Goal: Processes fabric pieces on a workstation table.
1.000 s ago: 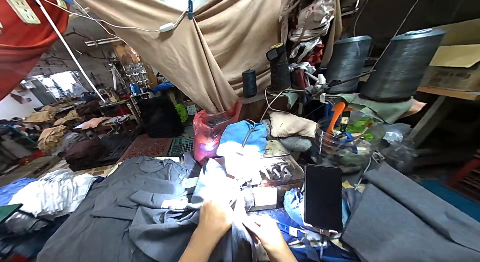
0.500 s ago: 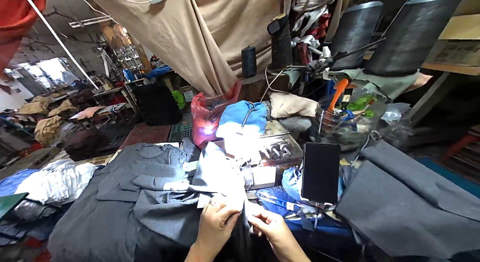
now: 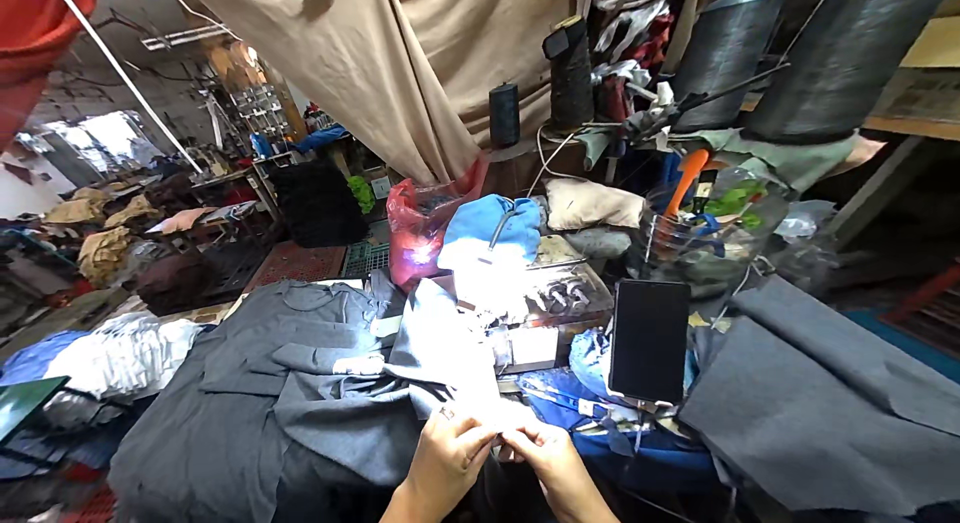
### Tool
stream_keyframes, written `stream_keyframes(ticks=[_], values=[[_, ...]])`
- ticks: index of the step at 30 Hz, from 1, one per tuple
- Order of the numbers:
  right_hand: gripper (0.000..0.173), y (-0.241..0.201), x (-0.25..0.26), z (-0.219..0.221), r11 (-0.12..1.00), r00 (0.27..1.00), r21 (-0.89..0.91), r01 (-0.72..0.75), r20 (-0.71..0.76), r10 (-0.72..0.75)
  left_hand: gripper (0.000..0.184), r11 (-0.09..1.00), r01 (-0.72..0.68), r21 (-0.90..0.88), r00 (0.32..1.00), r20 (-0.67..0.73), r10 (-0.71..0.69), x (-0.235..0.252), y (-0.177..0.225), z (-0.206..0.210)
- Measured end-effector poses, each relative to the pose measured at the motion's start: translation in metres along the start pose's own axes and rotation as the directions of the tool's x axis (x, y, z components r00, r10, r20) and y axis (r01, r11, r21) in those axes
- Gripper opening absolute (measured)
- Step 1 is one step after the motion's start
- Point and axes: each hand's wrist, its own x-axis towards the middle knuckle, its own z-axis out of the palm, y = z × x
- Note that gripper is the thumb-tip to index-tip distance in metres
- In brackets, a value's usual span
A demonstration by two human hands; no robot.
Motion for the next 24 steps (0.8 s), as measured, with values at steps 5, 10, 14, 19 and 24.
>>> stream_keyframes(ticks=[5,10,14,19,24], values=[[0.008,-0.004,0.004,0.000,0.998,0.998,-0.025,0.053,-0.026,-0.054,0.023,0.999,-0.022,0.045,0.995,-0.093,0.026,-0.007,-0.004,0.011],[0.010,-0.008,0.006,0.003,0.991,0.997,-0.109,0.080,0.011,-0.079,0.034,0.901,0.034,0.433,0.996,-0.090,0.005,0.007,-0.024,0.016],[0.008,0.009,0.008,0.002,0.978,0.999,-0.202,0.047,-0.001,-0.048,0.065,0.802,0.029,0.596,0.995,0.058,-0.079,0.036,-0.018,0.012],[0.006,0.006,0.005,0.000,0.973,0.999,-0.228,0.043,-0.020,-0.049,0.083,0.762,0.025,0.647,0.986,0.112,-0.127,0.040,-0.019,0.017],[0.011,-0.003,0.035,0.004,0.965,0.993,-0.245,0.090,-0.052,-0.106,0.064,0.783,0.019,0.622,0.985,0.124,-0.122,0.045,-0.024,0.014]])
